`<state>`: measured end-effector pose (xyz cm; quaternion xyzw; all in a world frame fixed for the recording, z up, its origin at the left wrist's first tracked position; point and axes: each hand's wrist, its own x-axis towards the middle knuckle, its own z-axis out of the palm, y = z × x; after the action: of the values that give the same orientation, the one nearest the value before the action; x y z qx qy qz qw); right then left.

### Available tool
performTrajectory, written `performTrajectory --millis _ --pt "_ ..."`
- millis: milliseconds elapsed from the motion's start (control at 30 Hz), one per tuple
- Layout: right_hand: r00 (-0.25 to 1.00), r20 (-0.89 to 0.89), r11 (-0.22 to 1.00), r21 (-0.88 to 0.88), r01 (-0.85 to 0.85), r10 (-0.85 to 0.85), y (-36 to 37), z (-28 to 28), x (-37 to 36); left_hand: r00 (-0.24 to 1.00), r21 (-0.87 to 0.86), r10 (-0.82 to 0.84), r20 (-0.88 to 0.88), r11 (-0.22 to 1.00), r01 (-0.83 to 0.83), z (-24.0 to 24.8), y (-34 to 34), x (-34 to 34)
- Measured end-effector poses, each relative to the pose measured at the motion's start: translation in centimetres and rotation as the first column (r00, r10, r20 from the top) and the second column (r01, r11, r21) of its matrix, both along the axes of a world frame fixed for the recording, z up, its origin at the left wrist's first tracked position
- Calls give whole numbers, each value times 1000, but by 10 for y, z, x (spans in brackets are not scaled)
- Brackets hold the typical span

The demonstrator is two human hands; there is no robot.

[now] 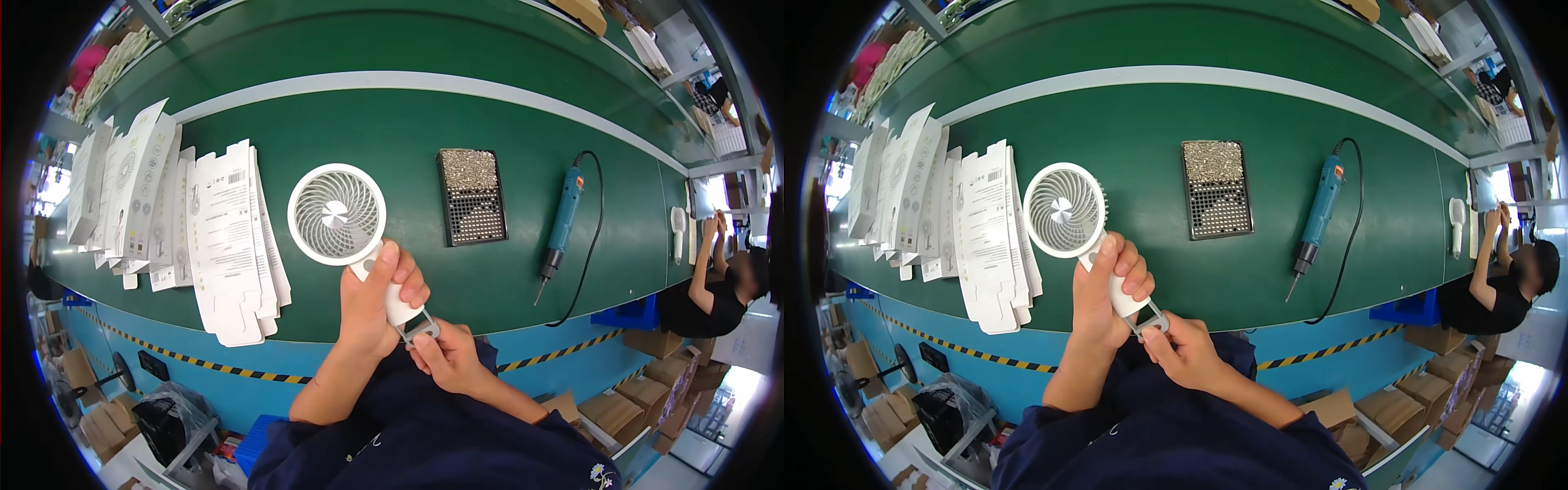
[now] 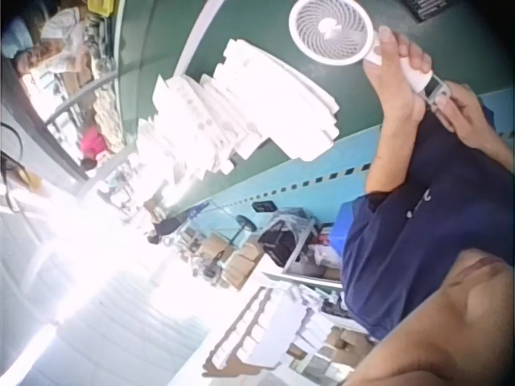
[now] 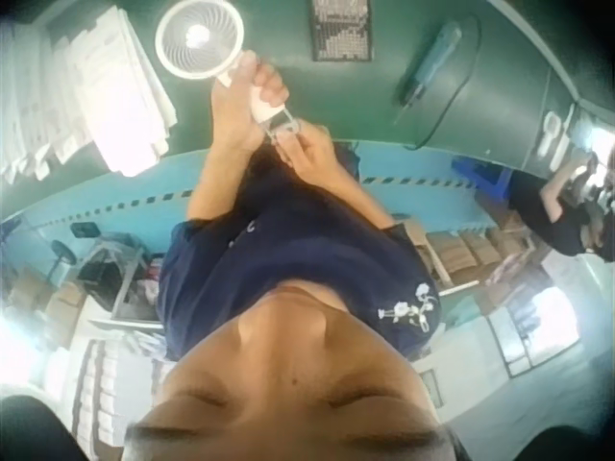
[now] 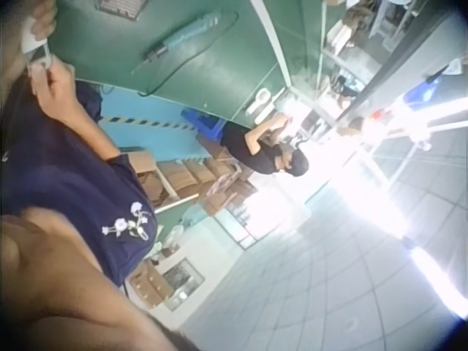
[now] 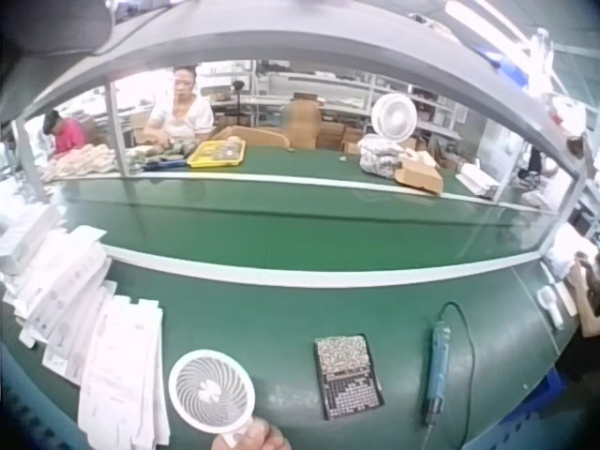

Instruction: Assembling and packing handheld fans on an electronics production line.

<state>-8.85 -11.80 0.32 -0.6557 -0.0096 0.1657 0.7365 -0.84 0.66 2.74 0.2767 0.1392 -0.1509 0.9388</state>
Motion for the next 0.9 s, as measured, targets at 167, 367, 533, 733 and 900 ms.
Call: performTrajectory --millis 167,367,533,733,900 --pt "996 92 998 -67 -2 8 2 -1 3 998 34 -61 -13 998 61 -1 -5 -12" --pt "991 101 996 -1 -85 85 -5 -14 1 960 149 -125 250 985 89 -8 8 -12" --pt "986 169 994 110 -26 7 0 -20 -9 879 123 -256 402 967 225 -8 19 -21" --pt "985 171 994 96 -47 30 0 -24 1 886 159 -207 415 975 154 -11 21 -28" --pt "965 225 986 -119 -113 138 -3 -18 -3 889 87 -143 435 989 117 -14 12 -31"
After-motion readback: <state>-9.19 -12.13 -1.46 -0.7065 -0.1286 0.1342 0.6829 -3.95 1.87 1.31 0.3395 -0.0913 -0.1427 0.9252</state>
